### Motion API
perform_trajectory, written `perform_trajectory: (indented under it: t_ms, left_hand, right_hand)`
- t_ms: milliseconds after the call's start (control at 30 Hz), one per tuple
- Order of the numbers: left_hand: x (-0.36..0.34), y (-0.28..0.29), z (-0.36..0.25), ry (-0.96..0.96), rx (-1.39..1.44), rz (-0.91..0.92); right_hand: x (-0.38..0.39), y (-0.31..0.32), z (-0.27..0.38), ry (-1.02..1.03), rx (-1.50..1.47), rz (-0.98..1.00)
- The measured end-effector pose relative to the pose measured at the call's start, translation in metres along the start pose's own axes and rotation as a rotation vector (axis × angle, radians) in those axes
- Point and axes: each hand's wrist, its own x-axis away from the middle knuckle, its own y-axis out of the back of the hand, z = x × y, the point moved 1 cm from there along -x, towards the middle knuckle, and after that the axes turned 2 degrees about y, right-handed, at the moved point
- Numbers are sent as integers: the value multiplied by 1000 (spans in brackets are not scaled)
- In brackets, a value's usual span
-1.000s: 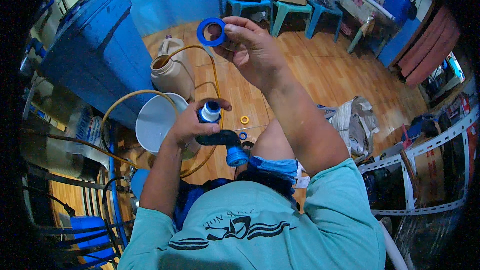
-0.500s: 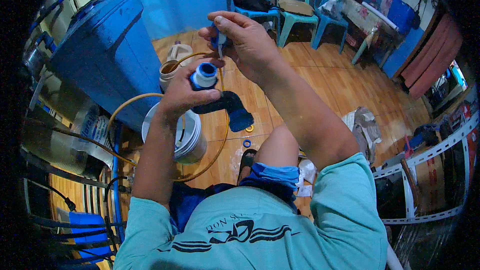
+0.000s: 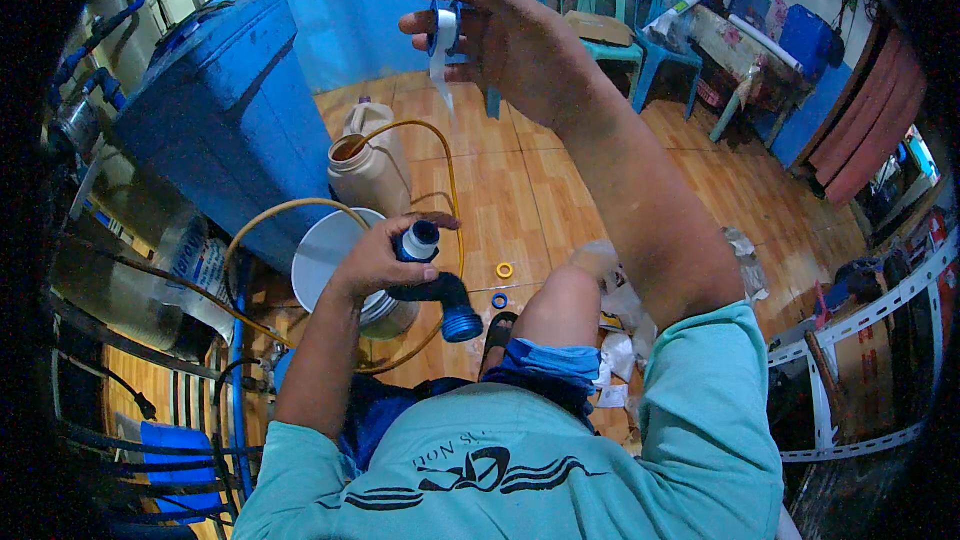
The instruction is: The person sits on the floor and repairs a blue plastic plumbing fitting. They wrap white thread seal tape around the threads, then retrieve a small plastic bag containing washers and a cap. They place a washer and the cap onto the fitting.
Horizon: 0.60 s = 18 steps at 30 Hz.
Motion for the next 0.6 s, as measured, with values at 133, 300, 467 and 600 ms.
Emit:
perform_trajectory:
  t_ms: [133, 300, 467, 600]
  left_hand:
    - [8, 23, 5, 7, -227, -97]
    - [-3, 47, -46, -279, -94, -238]
    - [-12, 47, -83, -229, -370, -276]
    - [-7, 31, -96, -200, -654, -317]
  right_hand:
    - [-1, -7, 4, -76, 75, 62]
    - [8, -10, -5, -173, 70, 103]
    - [17, -20, -3, -235, -23, 205]
    - [18, -28, -10, -222, -28, 201]
